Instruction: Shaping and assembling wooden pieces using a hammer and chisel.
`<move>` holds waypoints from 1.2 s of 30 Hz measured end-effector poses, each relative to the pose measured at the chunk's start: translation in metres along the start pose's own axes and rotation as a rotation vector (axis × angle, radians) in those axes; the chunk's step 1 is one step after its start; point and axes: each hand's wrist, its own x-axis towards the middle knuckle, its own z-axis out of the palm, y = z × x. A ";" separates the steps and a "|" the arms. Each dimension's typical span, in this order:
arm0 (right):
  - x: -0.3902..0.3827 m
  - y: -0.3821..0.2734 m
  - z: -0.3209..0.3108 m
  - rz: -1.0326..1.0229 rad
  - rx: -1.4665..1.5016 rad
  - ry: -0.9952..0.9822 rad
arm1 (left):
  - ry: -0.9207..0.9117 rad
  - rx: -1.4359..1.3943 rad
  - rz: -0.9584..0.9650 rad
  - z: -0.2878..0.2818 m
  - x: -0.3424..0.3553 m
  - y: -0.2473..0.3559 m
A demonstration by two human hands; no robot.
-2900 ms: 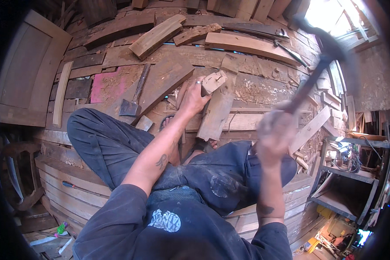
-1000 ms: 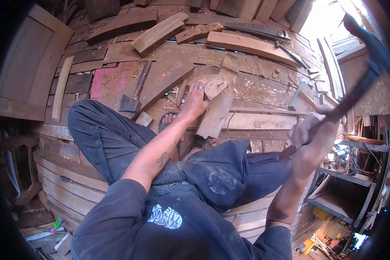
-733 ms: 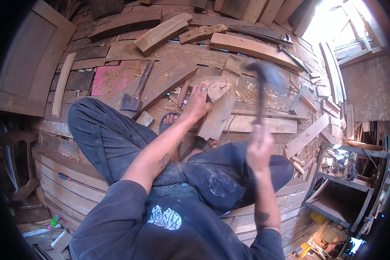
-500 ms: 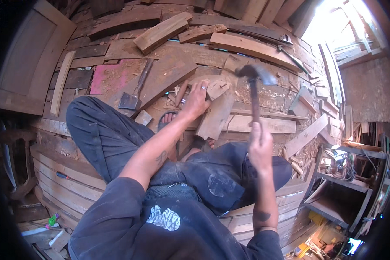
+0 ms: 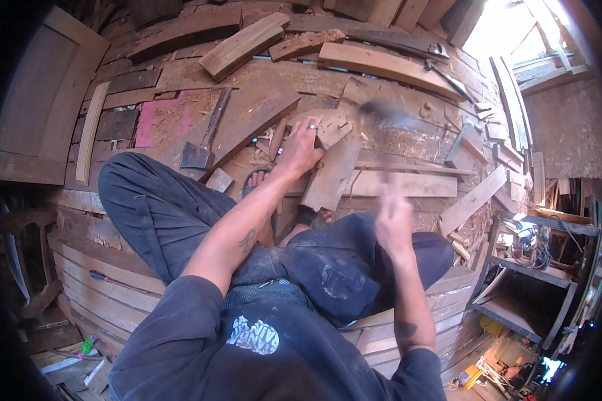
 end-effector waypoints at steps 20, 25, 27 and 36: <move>0.015 -0.017 -0.008 0.217 0.246 -0.171 | -0.011 -0.012 -0.022 -0.005 0.002 0.000; 0.016 -0.019 -0.013 0.272 0.252 -0.189 | -0.060 0.043 -0.043 -0.004 -0.005 0.002; 0.028 -0.048 -0.041 0.173 0.343 -0.112 | -0.047 0.034 -0.048 -0.002 0.000 -0.005; 0.051 -0.096 -0.060 -0.264 0.973 0.316 | -0.020 0.126 -0.020 -0.007 0.001 0.002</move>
